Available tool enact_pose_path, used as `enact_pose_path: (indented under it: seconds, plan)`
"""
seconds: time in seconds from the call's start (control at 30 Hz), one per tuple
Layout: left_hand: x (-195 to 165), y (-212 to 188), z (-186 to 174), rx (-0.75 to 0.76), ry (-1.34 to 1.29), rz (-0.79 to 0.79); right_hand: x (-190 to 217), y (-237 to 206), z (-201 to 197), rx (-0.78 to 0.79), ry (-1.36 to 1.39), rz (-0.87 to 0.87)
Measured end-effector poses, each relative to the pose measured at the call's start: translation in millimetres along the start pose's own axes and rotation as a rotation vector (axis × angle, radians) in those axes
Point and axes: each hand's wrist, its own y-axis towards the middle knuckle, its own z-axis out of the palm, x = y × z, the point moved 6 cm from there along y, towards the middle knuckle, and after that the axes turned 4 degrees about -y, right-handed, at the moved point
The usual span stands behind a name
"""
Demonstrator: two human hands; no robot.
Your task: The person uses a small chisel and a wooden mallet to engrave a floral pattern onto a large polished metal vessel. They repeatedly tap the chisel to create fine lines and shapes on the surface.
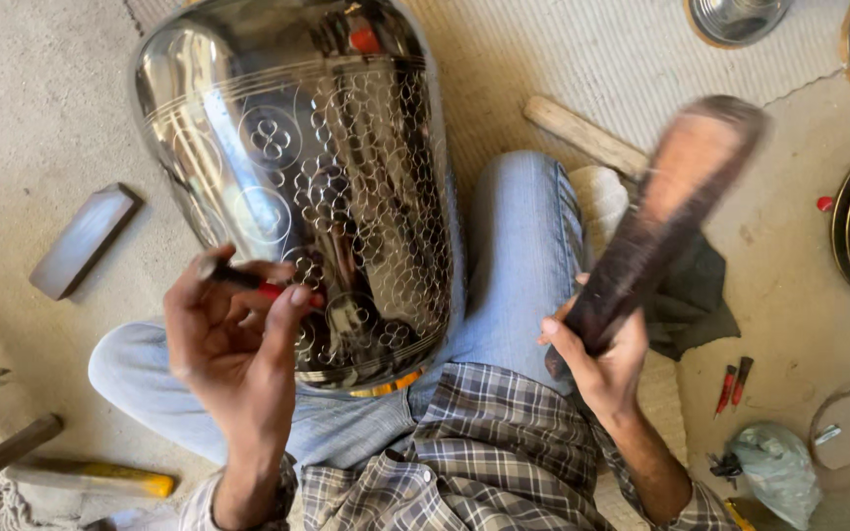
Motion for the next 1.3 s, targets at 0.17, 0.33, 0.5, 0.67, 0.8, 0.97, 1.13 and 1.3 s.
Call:
enact_pose_path:
  seconds: [0.17, 0.33, 0.5, 0.67, 0.8, 0.97, 1.13, 1.3]
  plan:
    - [-8, 37, 26, 0.233, 0.05, 0.139, 7, -9, -2, -0.004, 0.008, 0.069]
    - [-9, 78, 58, 0.463, 0.178, 0.074, 10, -18, -1, -0.012, 0.015, 0.084]
    - [-13, 100, 94, 0.734, 0.321, 0.277, 5, -24, -6, -0.072, -0.063, 0.133]
    - [-8, 105, 114, 1.063, 0.364, 0.319, 6, -20, -6, -0.068, -0.12, 0.071]
    - [-15, 103, 123, 1.218, 0.22, 0.409, 10, -14, -7, -0.083, -0.118, 0.119]
    - [-18, 101, 131, 1.354, 0.137, 0.402, 44, -5, -6, -0.133, 0.067, -0.145]
    - [-16, 100, 135, 1.416, 0.227, 0.297, 51, 7, -4, -0.177, -0.211, -0.133]
    - [-22, 99, 127, 1.294, 0.229, 0.343, 48, 22, 2, -0.035, -0.522, -0.158]
